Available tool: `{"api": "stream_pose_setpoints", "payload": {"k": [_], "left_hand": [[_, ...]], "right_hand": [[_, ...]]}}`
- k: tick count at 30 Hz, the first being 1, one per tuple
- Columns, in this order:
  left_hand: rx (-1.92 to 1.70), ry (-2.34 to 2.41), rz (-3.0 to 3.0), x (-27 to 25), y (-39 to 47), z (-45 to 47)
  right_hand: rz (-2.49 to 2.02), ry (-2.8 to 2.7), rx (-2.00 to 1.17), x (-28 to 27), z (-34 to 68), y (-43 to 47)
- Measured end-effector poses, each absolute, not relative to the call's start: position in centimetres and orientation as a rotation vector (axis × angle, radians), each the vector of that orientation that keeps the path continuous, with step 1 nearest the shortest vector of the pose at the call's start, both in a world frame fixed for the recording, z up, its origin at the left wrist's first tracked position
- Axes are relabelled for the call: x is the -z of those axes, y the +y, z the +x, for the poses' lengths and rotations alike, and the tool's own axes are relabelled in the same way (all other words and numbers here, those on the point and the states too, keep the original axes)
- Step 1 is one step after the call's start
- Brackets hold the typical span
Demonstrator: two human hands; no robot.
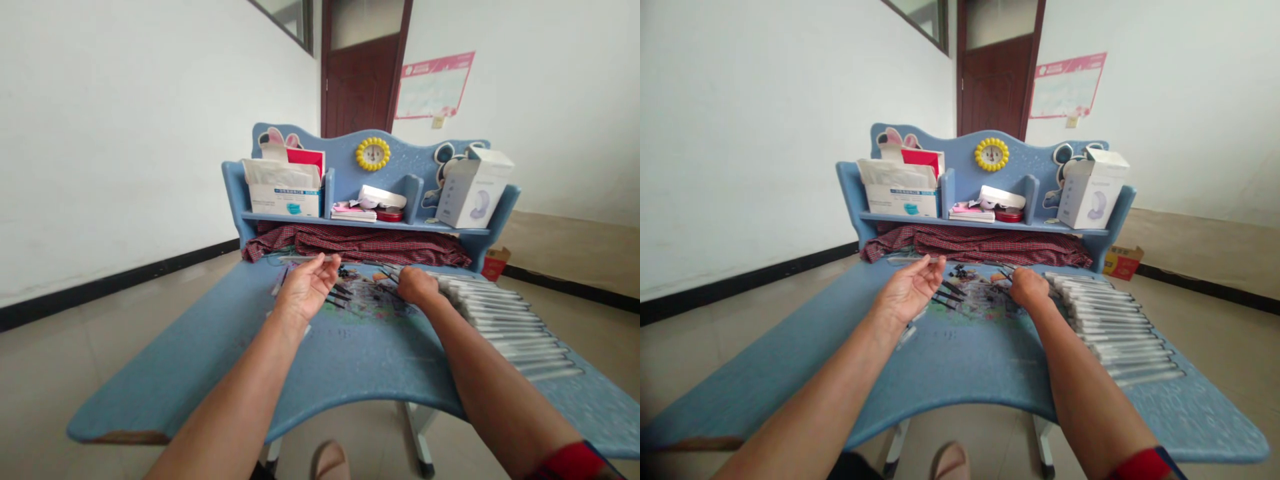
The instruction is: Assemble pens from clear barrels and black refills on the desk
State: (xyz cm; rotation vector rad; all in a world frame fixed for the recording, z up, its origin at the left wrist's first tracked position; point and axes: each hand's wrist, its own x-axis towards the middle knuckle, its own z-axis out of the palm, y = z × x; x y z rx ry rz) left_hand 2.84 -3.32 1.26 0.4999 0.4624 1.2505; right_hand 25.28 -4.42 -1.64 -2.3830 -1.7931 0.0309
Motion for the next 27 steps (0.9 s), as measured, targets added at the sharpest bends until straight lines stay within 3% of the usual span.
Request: {"api": "stream_pose_setpoints", "payload": {"k": [17,23,27], "left_hand": [[-1.233,0.548,0.529,-0.7,-3.3,2.7],[-1.265,0.626,0.505,-0.2,-3.1,2.4],[-1.272,0.696,0.526,-0.1,-3.0,2.2]], "right_hand": [[-2.26,-2.026,-0.096,1.0,23.3,-4.5],[-1.51,-2.045,-0.724,-0.9,22.8,-6.3],[-1.356,-1.988,-0.881,-1.6,22.1,-7.3]]}}
